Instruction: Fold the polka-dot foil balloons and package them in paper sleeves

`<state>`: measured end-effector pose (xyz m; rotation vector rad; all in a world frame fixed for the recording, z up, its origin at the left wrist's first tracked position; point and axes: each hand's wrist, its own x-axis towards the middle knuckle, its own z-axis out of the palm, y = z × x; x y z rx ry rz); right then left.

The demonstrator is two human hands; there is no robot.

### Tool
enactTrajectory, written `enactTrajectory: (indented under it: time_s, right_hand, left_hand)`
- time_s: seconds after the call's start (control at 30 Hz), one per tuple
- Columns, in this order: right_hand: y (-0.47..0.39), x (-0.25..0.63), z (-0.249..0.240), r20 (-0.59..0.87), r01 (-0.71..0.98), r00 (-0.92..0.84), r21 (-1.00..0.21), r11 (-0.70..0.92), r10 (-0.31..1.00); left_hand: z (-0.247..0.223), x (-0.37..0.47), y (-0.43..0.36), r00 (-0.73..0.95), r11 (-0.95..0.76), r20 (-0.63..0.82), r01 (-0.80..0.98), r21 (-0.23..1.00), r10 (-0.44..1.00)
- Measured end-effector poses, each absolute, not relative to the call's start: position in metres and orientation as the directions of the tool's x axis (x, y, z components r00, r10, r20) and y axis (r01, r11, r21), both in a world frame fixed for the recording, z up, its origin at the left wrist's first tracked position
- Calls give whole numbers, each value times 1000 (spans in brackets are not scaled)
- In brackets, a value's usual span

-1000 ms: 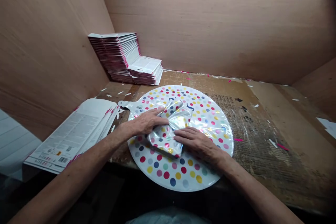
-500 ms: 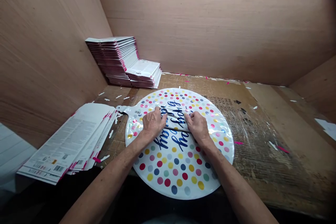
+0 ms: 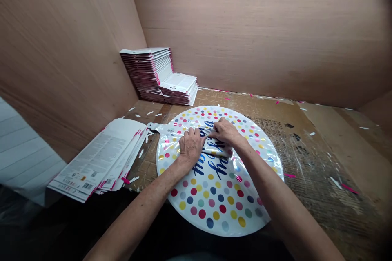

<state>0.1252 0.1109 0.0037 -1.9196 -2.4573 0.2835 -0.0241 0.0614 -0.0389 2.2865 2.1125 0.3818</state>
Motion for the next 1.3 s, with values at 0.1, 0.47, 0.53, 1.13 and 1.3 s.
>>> enactTrajectory:
  time_s: [0.1, 0.47, 0.53, 1.13, 1.3]
  right_hand:
    - [101, 132, 3, -96, 908, -343, -290, 303, 934]
    - [26, 124, -23, -74, 713, -485, -610, 345, 871]
    - [22, 130, -26, -92, 716, -453, -630, 300, 887]
    - [-10, 170, -21, -68, 584, -341, -797, 154, 938]
    - [-25, 186, -11, -131, 674, -428, -705, 219, 894]
  left_hand:
    - [-37, -39, 54, 51, -136, 255, 934, 329, 966]
    - [-25, -90, -6, -140, -75, 212, 638, 767, 967]
    - [-18, -131, -15, -221, 26, 334, 865, 500, 916]
    - [-2, -160, -3, 355, -361, 279, 932, -30, 892]
    - [-26, -121, -10, 623, -645, 167, 744, 172, 764]
